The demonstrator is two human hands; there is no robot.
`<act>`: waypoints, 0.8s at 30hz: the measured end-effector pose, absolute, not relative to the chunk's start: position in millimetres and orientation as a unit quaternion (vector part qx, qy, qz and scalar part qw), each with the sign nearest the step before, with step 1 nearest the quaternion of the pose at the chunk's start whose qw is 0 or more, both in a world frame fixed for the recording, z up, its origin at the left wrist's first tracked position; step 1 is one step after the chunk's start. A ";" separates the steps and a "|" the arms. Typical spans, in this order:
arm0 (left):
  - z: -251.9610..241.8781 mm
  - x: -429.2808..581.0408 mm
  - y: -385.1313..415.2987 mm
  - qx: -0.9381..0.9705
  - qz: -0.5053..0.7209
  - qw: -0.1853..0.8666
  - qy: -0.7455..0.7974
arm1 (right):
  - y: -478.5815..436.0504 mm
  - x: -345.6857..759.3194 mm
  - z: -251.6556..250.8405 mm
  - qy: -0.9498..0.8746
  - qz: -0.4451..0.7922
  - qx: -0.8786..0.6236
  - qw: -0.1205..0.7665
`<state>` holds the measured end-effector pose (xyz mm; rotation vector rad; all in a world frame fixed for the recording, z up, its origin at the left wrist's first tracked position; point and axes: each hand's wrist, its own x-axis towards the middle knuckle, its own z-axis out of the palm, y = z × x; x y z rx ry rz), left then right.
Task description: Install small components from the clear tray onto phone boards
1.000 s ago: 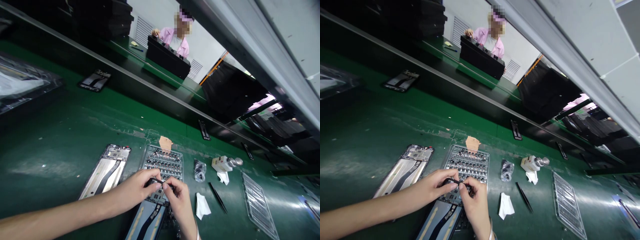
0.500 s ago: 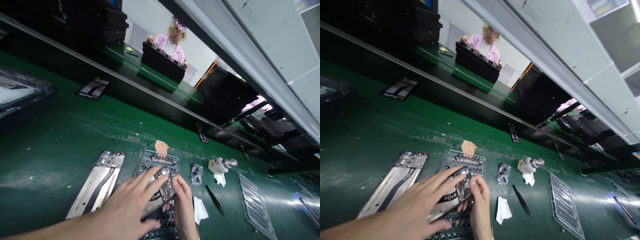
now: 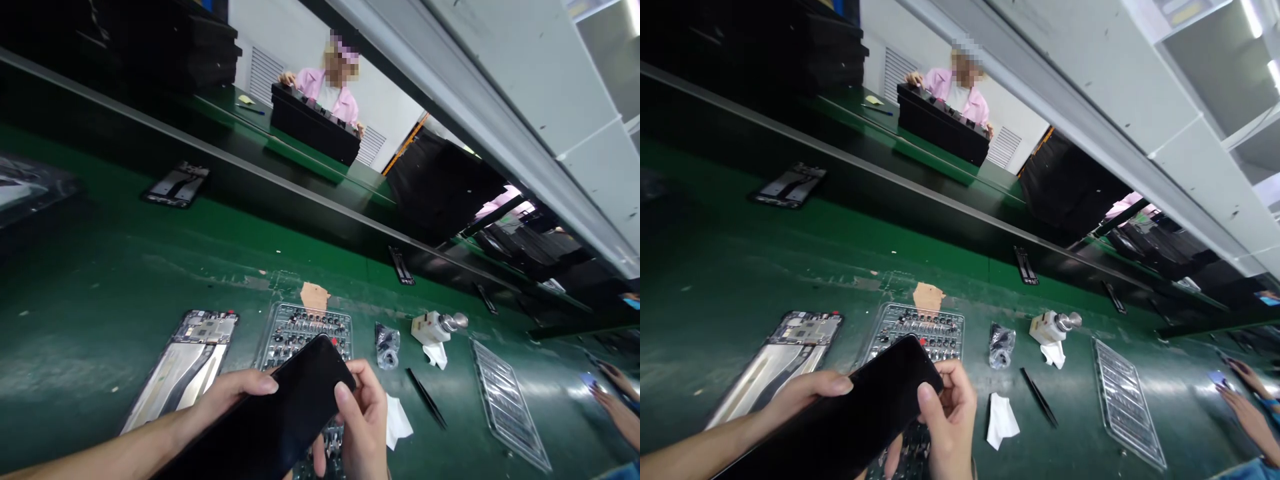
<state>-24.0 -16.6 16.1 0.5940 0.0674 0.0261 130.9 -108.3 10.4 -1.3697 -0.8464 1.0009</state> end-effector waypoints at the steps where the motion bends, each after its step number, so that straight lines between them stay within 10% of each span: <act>1: 15.8 -23.8 -15.5 0.294 0.000 0.955 0.023 | -108.1 129.9 11.4 -0.360 0.431 -0.585 0.585; 13: -4.0 -20.3 -18.9 0.315 -0.070 0.945 0.057 | -102.8 140.2 6.6 -0.318 0.389 -0.584 0.638; 24: 3.7 -7.8 85.1 0.466 0.308 0.734 0.385 | -122.3 183.3 2.7 -0.427 0.249 -0.773 0.397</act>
